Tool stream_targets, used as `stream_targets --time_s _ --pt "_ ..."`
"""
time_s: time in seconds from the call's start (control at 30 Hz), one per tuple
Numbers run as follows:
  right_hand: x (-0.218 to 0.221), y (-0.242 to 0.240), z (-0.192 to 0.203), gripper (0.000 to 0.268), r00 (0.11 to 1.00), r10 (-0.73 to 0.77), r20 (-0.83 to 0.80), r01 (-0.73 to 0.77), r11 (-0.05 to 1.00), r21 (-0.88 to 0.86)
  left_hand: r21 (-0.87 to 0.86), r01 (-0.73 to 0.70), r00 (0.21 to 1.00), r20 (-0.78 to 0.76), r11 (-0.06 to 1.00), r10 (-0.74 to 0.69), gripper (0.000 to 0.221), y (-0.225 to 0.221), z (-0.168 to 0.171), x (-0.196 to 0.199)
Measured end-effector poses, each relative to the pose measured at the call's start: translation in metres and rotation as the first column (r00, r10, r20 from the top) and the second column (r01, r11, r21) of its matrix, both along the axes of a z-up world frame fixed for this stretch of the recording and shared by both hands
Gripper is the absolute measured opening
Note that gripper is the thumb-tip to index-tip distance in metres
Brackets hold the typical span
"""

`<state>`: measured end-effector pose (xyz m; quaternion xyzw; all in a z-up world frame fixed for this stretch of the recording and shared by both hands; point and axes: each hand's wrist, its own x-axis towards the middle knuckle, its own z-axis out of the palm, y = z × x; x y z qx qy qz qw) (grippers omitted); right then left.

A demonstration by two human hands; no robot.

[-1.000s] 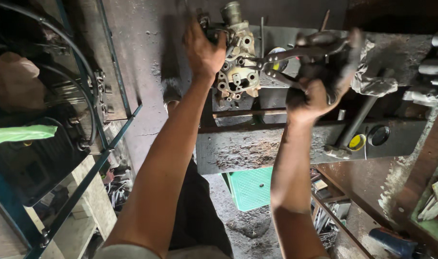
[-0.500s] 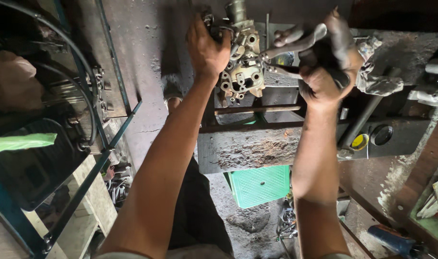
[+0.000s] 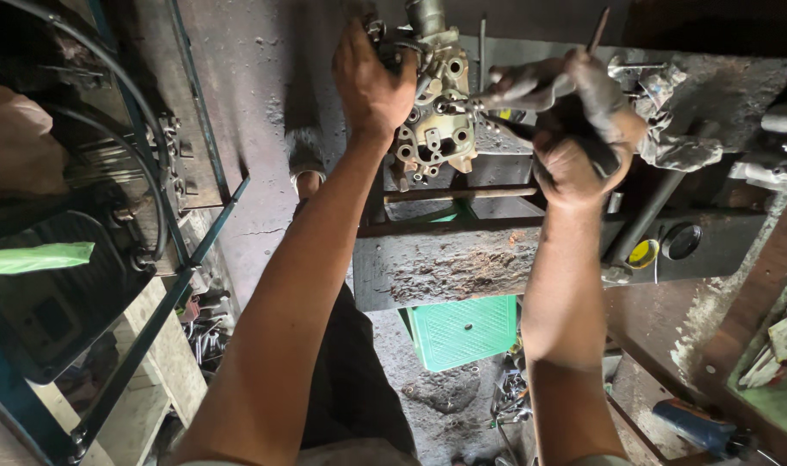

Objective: The person cleans engine components by hand using a cloth, then wipes and handles individual valve stems over an engine block.

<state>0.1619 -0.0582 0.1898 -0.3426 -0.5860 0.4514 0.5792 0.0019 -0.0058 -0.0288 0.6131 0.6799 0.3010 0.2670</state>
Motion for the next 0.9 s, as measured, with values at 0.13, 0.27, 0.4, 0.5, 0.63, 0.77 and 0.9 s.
stream_targets --time_s 0.13,0.27,0.4,0.5,0.63,0.77,0.9 --pt "-0.007 0.003 0.009 0.056 0.995 0.079 -0.056 -0.081 0.996 -0.048 0.016 -0.007 0.999 0.043 1.0 0.006 0.078 -0.001 0.003 -0.001" --pt "-0.01 0.005 0.018 0.05 0.983 0.154 0.1 -0.133 0.974 -0.183 0.004 -0.004 0.999 0.04 1.0 0.004 0.075 0.001 0.002 0.0" --pt "-0.006 0.009 0.012 0.047 0.974 0.218 0.056 -0.2 0.954 -0.223 0.077 -0.019 0.999 0.034 0.997 0.016 0.076 -0.001 0.0 0.001" --pt "-0.009 0.007 0.005 0.041 0.987 0.16 0.015 -0.155 0.971 -0.185 0.046 -0.01 0.998 0.054 0.999 0.007 0.074 -0.001 -0.001 0.0" --pt "-0.017 0.006 -0.001 0.035 1.0 -0.02 0.008 0.021 0.991 -0.136 0.068 -0.018 0.999 0.028 0.998 0.016 0.075 0.0 -0.001 0.001" --pt "-0.022 0.001 -0.001 0.021 0.996 -0.094 0.001 0.094 0.991 -0.094 0.021 -0.022 0.999 0.024 1.0 0.021 0.074 0.001 0.006 0.002" --pt "-0.031 -0.009 -0.013 0.029 0.941 -0.332 -0.067 0.329 0.943 -0.053 0.008 0.006 1.0 0.023 1.0 -0.006 0.074 0.0 0.013 0.005"
